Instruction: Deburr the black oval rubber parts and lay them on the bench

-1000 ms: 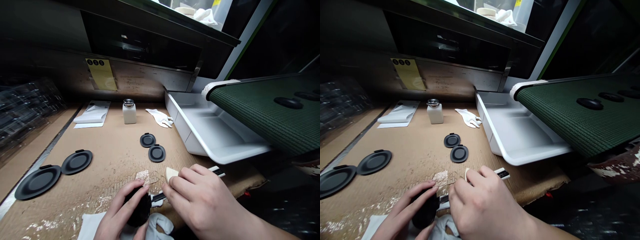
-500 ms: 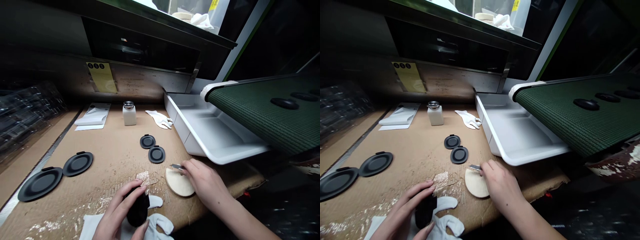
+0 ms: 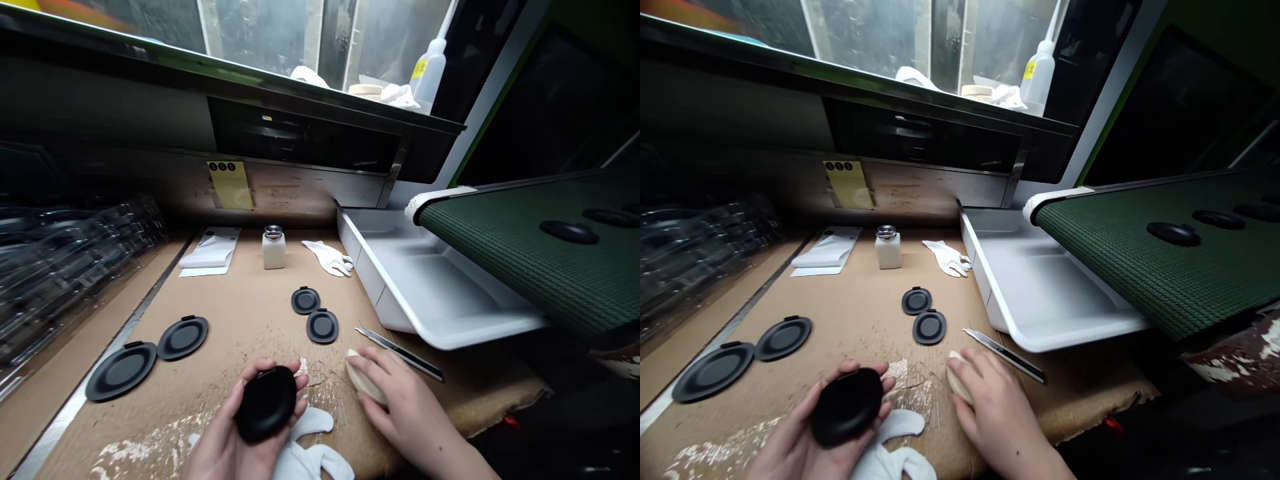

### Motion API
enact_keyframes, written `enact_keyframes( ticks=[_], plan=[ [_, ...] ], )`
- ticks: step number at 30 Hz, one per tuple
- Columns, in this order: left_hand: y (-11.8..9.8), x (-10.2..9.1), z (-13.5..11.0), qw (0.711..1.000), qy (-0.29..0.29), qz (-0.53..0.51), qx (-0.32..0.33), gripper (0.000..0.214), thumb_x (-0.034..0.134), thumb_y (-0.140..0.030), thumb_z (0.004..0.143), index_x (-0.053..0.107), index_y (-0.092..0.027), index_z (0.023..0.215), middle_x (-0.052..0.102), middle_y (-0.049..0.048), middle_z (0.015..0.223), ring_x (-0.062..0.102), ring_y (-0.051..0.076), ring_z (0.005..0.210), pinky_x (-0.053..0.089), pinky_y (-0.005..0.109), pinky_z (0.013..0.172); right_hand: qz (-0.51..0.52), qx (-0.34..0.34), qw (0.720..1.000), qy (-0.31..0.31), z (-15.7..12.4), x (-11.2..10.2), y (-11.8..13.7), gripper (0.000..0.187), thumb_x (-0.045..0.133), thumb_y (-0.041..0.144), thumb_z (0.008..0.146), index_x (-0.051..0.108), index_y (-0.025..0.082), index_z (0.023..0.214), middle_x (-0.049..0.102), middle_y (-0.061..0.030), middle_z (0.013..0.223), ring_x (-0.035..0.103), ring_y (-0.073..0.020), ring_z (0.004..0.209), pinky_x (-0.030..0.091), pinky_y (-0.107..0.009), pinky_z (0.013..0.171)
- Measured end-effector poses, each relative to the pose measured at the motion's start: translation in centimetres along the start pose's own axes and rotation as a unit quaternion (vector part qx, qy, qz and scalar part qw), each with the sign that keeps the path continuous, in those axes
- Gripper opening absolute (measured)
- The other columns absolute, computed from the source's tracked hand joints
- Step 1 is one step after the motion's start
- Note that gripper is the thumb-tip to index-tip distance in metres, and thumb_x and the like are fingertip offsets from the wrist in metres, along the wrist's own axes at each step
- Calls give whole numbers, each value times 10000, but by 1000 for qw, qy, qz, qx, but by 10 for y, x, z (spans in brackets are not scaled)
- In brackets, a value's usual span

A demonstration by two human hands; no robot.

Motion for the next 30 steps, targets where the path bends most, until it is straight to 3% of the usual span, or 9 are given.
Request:
enact_keyframes(
  ticks=[3, 5, 11, 14, 17, 21, 25, 27, 30],
  plan=[
    [4, -1, 5, 998, -2, -52, -41, 299, 437, -352, 852, 683, -188, 806, 704, 135, 956, 620, 274, 991, 460, 416, 887, 47, 0, 997, -64, 5, -8, -2, 341, 402, 130, 818, 525, 188, 1131, 617, -69, 1038, 592, -171, 952, 520, -295, 807],
    [6, -5, 8, 997, 0, -58, -41, 319, 430, -367, 859, 681, -172, 833, 701, 146, 966, 602, 276, 1027, 434, 416, 925, 72, -21, 991, -114, 6, -7, 10, 319, 404, 136, 824, 523, 170, 1119, 631, -71, 976, 611, -159, 878, 524, -262, 757],
    [14, -18, 15, 998, 12, -53, -43, 393, 459, -463, 831, 652, -167, 1004, 643, 133, 1143, 578, 248, 1071, 361, 400, 1004, 51, -234, 951, -196, 11, 25, 68, 158, 530, 151, 799, 630, 229, 894, 569, 7, 641, 512, -104, 555, 429, -186, 493],
    [15, -18, 18, 998, 27, -57, -31, 378, 484, -458, 820, 666, -155, 954, 650, 135, 1125, 580, 255, 1064, 362, 411, 1004, 24, -245, 957, -151, 25, 30, 66, 186, 470, 193, 826, 641, 233, 888, 562, -9, 654, 483, -127, 590, 396, -221, 506],
    [15, -15, 18, 998, 34, -57, -18, 333, 504, -410, 824, 674, -139, 918, 687, 124, 1030, 588, 263, 1048, 388, 420, 988, 7, -209, 974, -90, 44, 22, 52, 216, 453, 218, 831, 649, 240, 920, 558, -20, 697, 471, -140, 641, 376, -238, 532],
    [13, -9, 13, 1000, 4, -16, 6, 258, 520, -280, 834, 633, -122, 1004, 684, 142, 1038, 603, 271, 1026, 419, 443, 961, 43, -131, 985, -106, 58, 8, 34, 217, 510, 176, 818, 636, 223, 988, 586, -32, 792, 513, -143, 728, 429, -252, 633],
    [11, -6, 10, 999, -7, 24, 22, 328, 546, -250, 820, 570, -115, 1119, 657, 182, 1092, 580, 284, 1064, 401, 464, 971, 107, -53, 982, -148, 40, 5, 29, 240, 509, 139, 837, 584, 184, 1060, 611, -54, 861, 551, -150, 771, 468, -278, 705],
    [12, -6, 10, 1000, 5, -5, -5, 346, 525, -323, 830, 584, -124, 1107, 651, 171, 1110, 566, 271, 1088, 379, 443, 994, 118, -91, 979, -141, 27, 9, 36, 258, 515, 130, 834, 573, 176, 1080, 624, -53, 840, 548, -150, 738, 475, -274, 670],
    [12, -8, 11, 998, 16, -41, -37, 388, 473, -424, 839, 622, -141, 1058, 650, 151, 1121, 565, 262, 1089, 366, 431, 1003, 127, -201, 964, -121, 15, 16, 50, 235, 502, 143, 841, 596, 155, 1056, 633, -49, 771, 527, -142, 680, 465, -250, 593]
  ],
)
Point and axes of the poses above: each hand's wrist, its own z-axis towards the middle knuckle, its own x-axis out of the palm, y = z × x, the point moved 2 cm from there along z, towards the middle knuckle
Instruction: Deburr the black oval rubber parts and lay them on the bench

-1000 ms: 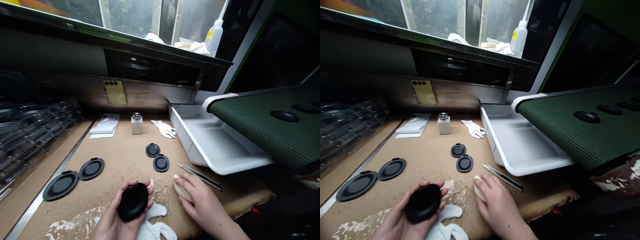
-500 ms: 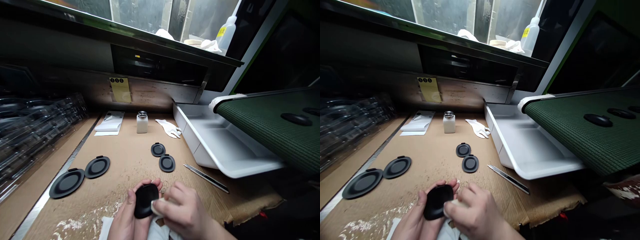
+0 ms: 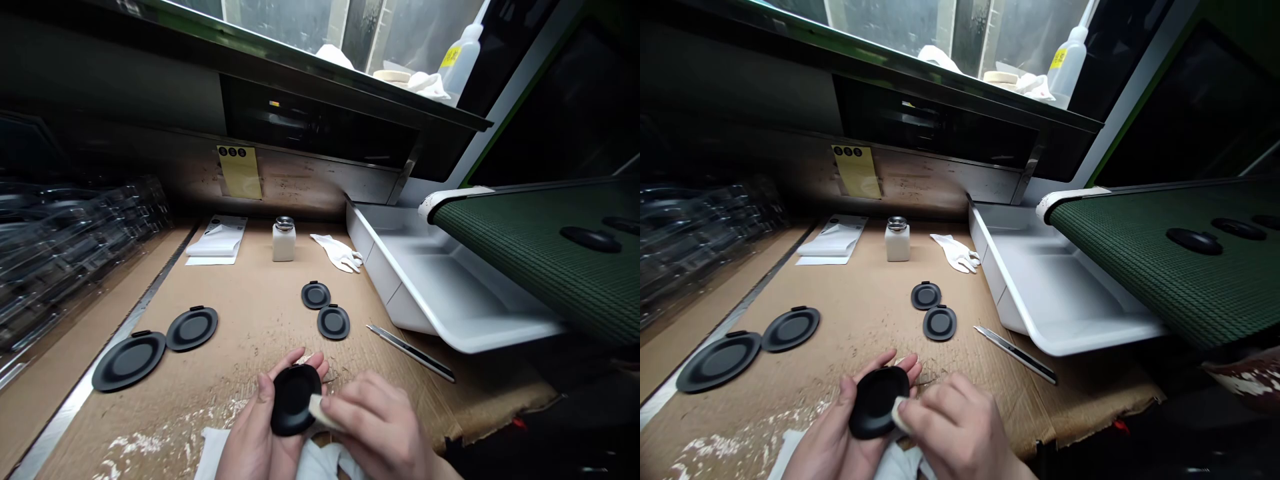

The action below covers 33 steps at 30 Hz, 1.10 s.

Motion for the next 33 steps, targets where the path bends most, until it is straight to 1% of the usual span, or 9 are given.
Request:
enact_keyframes(
  ticks=[2, 5, 9, 12, 16, 20, 27, 31, 33],
  plan=[
    [0, 0, 0, 1000, 9, -5, -6, 388, 463, -435, 839, 648, -138, 1006, 656, 146, 1105, 575, 265, 1070, 378, 433, 989, 0, -27, 1000, 3, 2, 4, 3, 228, 474, 190, 866, 609, 147, 1045, 636, -55, 760, 519, -149, 687, 461, -257, 586],
    [1, 1, 1, 1000, 20, -7, -2, 347, 467, -397, 847, 671, -129, 925, 683, 129, 1035, 586, 260, 1044, 393, 415, 976, -23, -17, 1000, 8, 13, 6, -5, 240, 462, 198, 875, 609, 163, 1062, 646, -56, 809, 507, -160, 721, 459, -282, 614],
    [1, 0, 1, 1000, 12, -9, 3, 298, 467, -360, 854, 668, -151, 925, 688, 94, 1015, 581, 240, 1042, 403, 384, 966, -39, -31, 998, 25, 26, 5, -13, 230, 518, 155, 845, 609, 190, 1053, 655, -34, 832, 496, -159, 743, 451, -277, 635],
    [1, 0, 0, 1000, 24, -8, -6, 321, 438, -360, 866, 665, -144, 933, 687, 103, 1008, 575, 242, 1044, 425, 373, 940, -23, -18, 999, 28, 23, 4, -13, 245, 529, 112, 830, 606, 187, 1051, 659, -34, 839, 497, -149, 717, 444, -269, 619],
    [1, 0, 0, 1000, 29, -4, 3, 328, 423, -342, 873, 672, -131, 912, 688, 114, 984, 587, 251, 1018, 421, 402, 942, -36, 13, 999, 18, 18, 3, -10, 260, 523, 101, 827, 605, 197, 1054, 656, -37, 801, 484, -143, 668, 427, -259, 576],
    [2, -1, 1, 1000, 18, 12, 11, 307, 474, -364, 847, 663, -145, 950, 679, 112, 1009, 580, 255, 1025, 397, 428, 959, -44, 5, 999, 25, 21, 4, -8, 262, 506, 114, 833, 599, 203, 1061, 646, -37, 814, 491, -147, 687, 428, -265, 593],
    [2, -1, 0, 1000, 29, 2, 5, 327, 441, -361, 863, 667, -134, 925, 676, 118, 1020, 580, 256, 1023, 419, 395, 934, -48, 25, 998, 13, 20, 4, -7, 256, 512, 102, 831, 606, 196, 1050, 635, -30, 767, 489, -137, 677, 426, -248, 592],
    [1, -3, 0, 1000, 22, 9, 2, 304, 459, -361, 856, 657, -151, 949, 677, 109, 1027, 571, 256, 1047, 426, 401, 925, -44, 26, 999, 13, 24, 8, -6, 262, 512, 100, 827, 608, 203, 1048, 641, -31, 804, 493, -142, 694, 431, -258, 603],
    [1, -3, 0, 1000, 23, 0, 2, 311, 451, -359, 860, 658, -139, 936, 682, 118, 1019, 571, 259, 1054, 425, 399, 927, -37, 31, 999, 7, 21, 7, -4, 270, 516, 86, 820, 605, 201, 1047, 642, -31, 807, 493, -141, 685, 430, -255, 592]
  ],
)
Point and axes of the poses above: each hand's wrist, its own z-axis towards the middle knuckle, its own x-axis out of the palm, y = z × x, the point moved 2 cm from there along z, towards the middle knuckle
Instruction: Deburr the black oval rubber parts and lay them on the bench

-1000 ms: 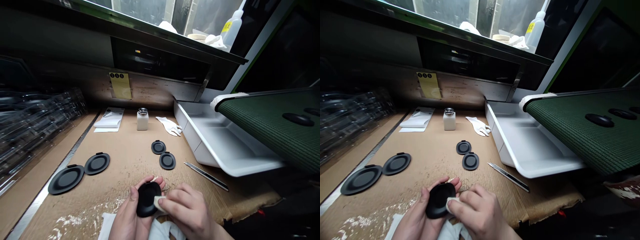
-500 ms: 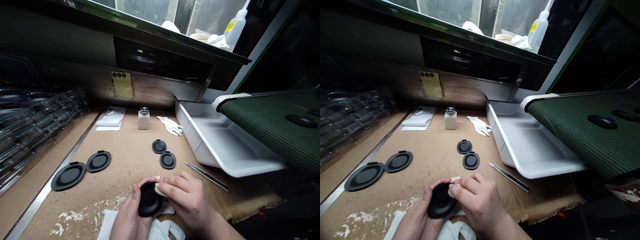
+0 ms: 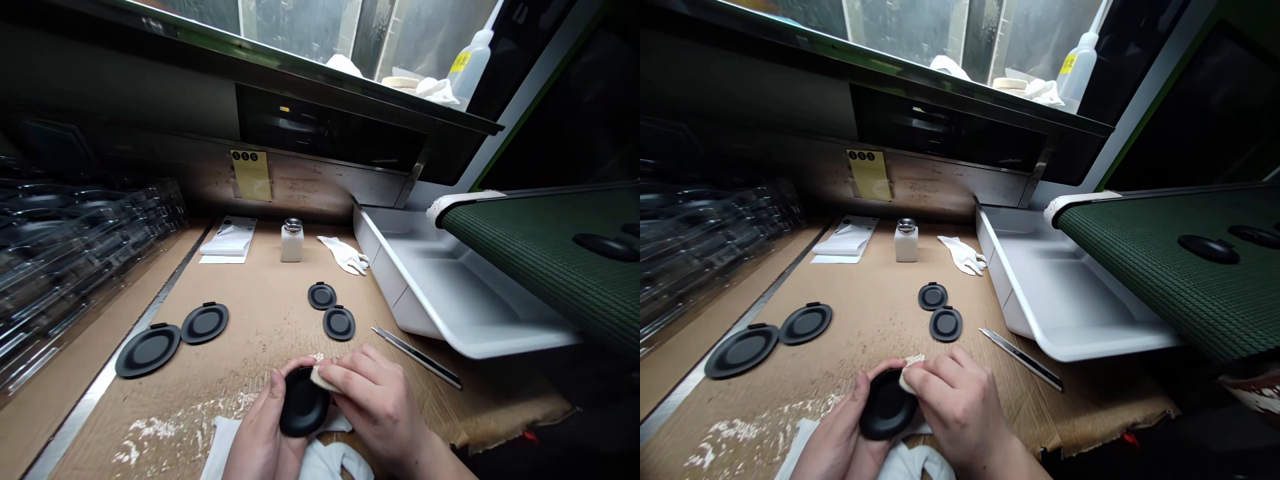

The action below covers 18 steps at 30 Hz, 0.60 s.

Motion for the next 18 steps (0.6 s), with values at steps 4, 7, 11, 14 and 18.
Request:
enact_keyframes(
  ticks=[4, 7, 11, 14, 18],
  plan=[
    [0, 2, 0, 1000, -13, -10, 2, 320, 451, -356, 861, 654, -114, 917, 681, 150, 1031, 596, 264, 1025, 426, 401, 927, 50, -6, 998, 28, -17, -8, 1, 246, 535, 94, 800, 603, 186, 1019, 630, -35, 760, 519, -141, 666, 443, -249, 573],
    [-1, 6, -2, 999, -26, 7, 20, 295, 462, -334, 859, 636, -104, 921, 682, 166, 1024, 620, 265, 988, 425, 400, 931, 92, 60, 994, 21, -26, -17, -5, 194, 565, 112, 800, 588, 190, 976, 632, -21, 773, 556, -133, 692, 465, -239, 606],
    [-1, 6, -2, 1000, -16, 9, 23, 312, 432, -343, 872, 622, -102, 925, 683, 170, 1018, 612, 262, 1009, 431, 372, 927, 89, 49, 995, 19, -24, -20, -11, 212, 533, 80, 820, 591, 197, 987, 645, -12, 813, 559, -129, 729, 470, -252, 644],
    [0, 3, -1, 1000, -6, -1, 13, 336, 428, -377, 869, 620, -112, 945, 684, 158, 1023, 606, 254, 1018, 437, 355, 914, 66, -9, 997, 27, -20, -17, -13, 232, 509, 83, 836, 605, 194, 1015, 661, -24, 840, 541, -138, 731, 466, -270, 633],
    [2, 0, 2, 1000, -3, -8, 7, 341, 431, -389, 866, 612, -119, 968, 677, 154, 1033, 591, 256, 1036, 418, 375, 928, 43, -52, 997, 27, -21, -9, -7, 195, 468, 162, 882, 623, 174, 1000, 669, -39, 805, 536, -142, 715, 468, -272, 611]
  ],
)
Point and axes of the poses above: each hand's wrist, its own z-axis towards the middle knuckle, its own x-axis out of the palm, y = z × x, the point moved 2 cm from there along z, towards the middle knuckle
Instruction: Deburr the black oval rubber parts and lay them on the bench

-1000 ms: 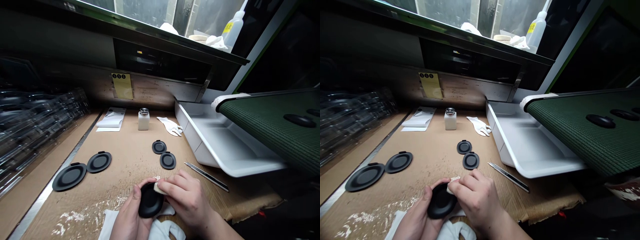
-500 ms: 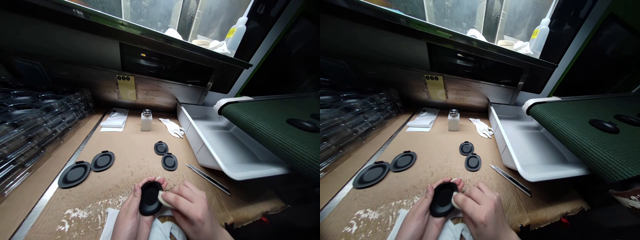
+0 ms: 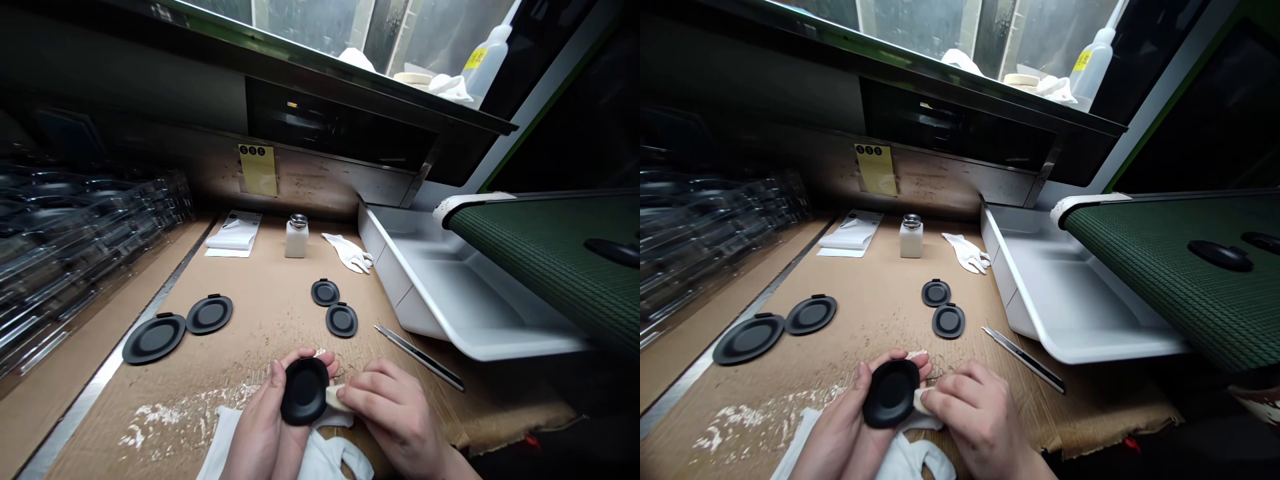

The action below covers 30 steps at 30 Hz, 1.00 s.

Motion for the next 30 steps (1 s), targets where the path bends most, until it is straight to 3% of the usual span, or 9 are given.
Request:
enact_keyframes(
  ticks=[4, 7, 16, 22, 30],
  plan=[
    [0, 0, 3, 1000, -2, 5, -2, 319, 454, -379, 857, 600, -128, 990, 674, 142, 1024, 607, 226, 993, 384, 350, 953, -46, -47, 996, -62, 5, 19, 20, 160, 481, 200, 876, 639, 177, 895, 645, -12, 645, 525, -124, 612, 441, -244, 534],
    [-2, 1, 3, 1000, -2, 14, -17, 329, 461, -379, 853, 588, -134, 1031, 671, 129, 1026, 613, 221, 968, 375, 350, 959, -75, -40, 992, -95, 14, 31, 32, 142, 503, 144, 838, 641, 180, 845, 614, 5, 568, 509, -118, 564, 420, -238, 507],
    [-1, -1, 0, 1000, 6, -5, -21, 312, 473, -373, 849, 592, -132, 1007, 662, 134, 1018, 588, 224, 1001, 346, 360, 982, -59, -26, 998, 16, 8, 6, 20, 234, 415, 202, 897, 645, 164, 922, 634, -29, 655, 501, -137, 611, 417, -253, 515],
    [-2, -2, 0, 999, 23, -15, -43, 398, 405, -449, 860, 638, -143, 962, 661, 94, 997, 560, 223, 1040, 304, 347, 1018, -32, -14, 999, 1, 32, 29, 32, 213, 441, 153, 866, 649, 196, 858, 618, -9, 631, 489, -140, 634, 431, -276, 599],
    [1, -2, 1, 993, 98, -56, -38, 427, 324, -394, 905, 659, -131, 868, 639, 84, 1065, 468, 218, 1155, 266, 343, 1049, -43, 93, 994, -47, 41, 35, 20, 193, 463, 141, 864, 614, 156, 984, 642, -46, 808, 514, -145, 702, 429, -262, 626]
  ],
)
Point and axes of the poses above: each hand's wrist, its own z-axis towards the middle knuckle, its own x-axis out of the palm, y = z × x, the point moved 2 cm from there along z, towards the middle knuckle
